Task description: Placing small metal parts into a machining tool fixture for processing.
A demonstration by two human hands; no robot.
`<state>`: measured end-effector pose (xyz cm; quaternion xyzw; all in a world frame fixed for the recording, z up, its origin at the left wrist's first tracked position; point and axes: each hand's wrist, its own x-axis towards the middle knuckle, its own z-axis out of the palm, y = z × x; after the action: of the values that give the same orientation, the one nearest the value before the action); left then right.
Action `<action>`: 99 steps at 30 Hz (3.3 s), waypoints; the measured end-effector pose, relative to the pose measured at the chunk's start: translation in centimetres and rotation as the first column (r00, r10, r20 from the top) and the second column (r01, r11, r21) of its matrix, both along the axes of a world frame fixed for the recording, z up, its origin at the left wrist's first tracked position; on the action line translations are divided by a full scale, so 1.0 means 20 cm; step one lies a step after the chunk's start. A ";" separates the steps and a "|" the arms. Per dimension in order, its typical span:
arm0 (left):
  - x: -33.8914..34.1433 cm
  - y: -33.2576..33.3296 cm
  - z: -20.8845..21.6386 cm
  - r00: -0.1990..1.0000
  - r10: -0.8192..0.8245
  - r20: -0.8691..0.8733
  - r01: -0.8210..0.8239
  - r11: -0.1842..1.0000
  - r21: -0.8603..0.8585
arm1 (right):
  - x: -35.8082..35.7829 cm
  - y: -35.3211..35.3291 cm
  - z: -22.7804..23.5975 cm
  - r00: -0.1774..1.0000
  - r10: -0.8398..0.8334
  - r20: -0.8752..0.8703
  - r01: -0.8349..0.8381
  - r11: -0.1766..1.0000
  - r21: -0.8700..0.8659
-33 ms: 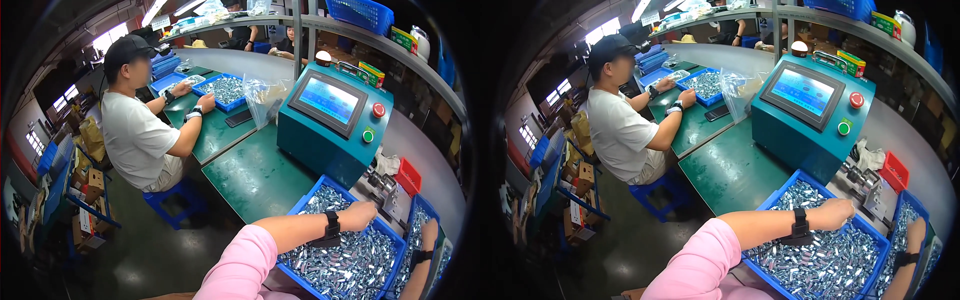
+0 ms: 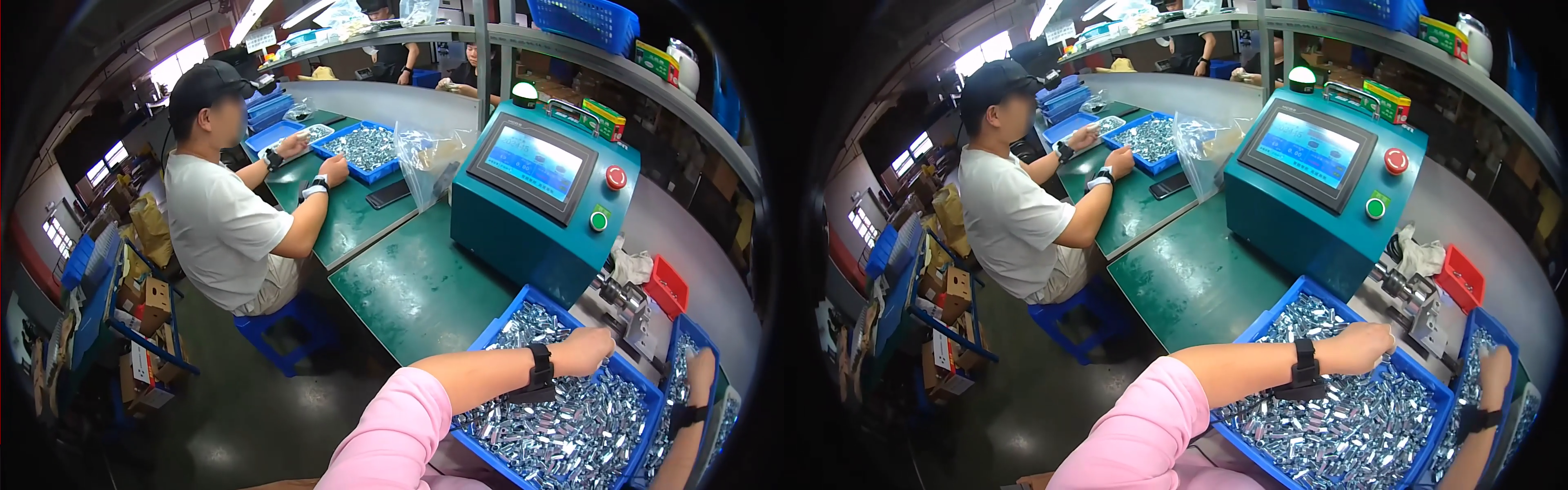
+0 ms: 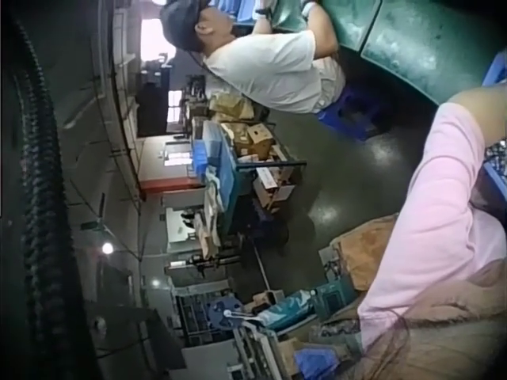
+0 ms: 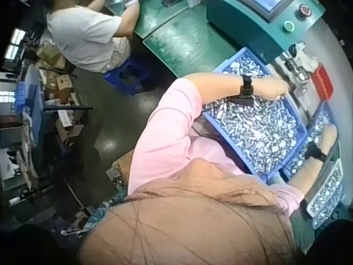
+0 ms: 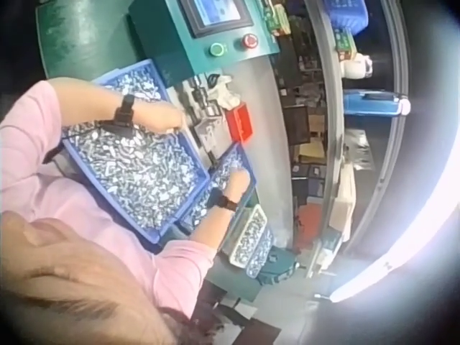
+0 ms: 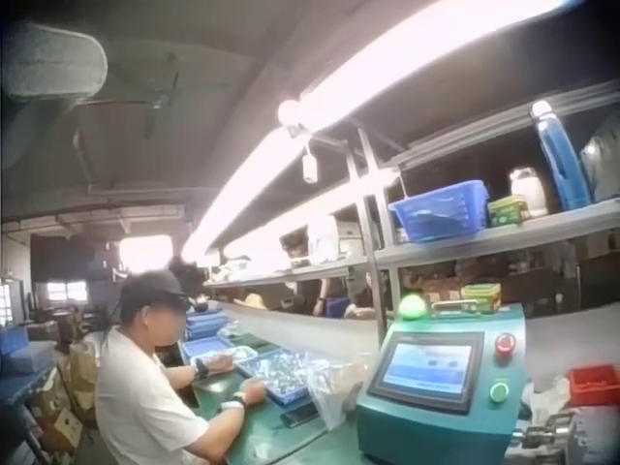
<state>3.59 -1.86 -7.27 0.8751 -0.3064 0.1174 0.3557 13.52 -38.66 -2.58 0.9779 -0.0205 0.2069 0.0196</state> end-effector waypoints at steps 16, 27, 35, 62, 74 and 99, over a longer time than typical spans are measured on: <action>-0.04 0.02 0.11 0.999 0.040 0.031 -0.039 0.999 -0.037 | -0.31 0.75 -0.04 0.913 0.396 -0.101 -0.061 0.378 0.924; 0.10 -0.04 0.41 0.940 0.175 0.294 -0.210 0.973 0.091 | -0.31 0.80 0.01 0.878 0.478 -0.031 -0.093 0.234 0.968; 0.31 -0.23 0.38 0.967 0.111 0.229 -0.179 0.936 0.302 | -0.31 0.80 0.00 0.867 0.494 -0.072 -0.084 0.287 0.954; -0.08 -0.07 0.14 0.969 0.154 -0.194 -0.055 0.898 0.438 | -0.37 0.77 0.15 0.812 0.557 -0.176 -0.051 0.367 0.929; -0.09 0.02 0.27 0.909 0.107 -0.402 -0.026 0.979 0.200 | -0.35 0.78 0.07 0.691 0.692 -0.208 0.205 0.088 0.975; -0.03 0.10 0.25 0.937 0.200 -0.285 -0.222 0.974 -0.047 | -0.32 0.74 0.11 0.800 0.550 -0.237 0.122 0.238 0.964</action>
<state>3.05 0.15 -2.24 0.8962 -0.1527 0.0428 0.4144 7.03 -23.92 -0.35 0.7918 0.0088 -0.1313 -0.5964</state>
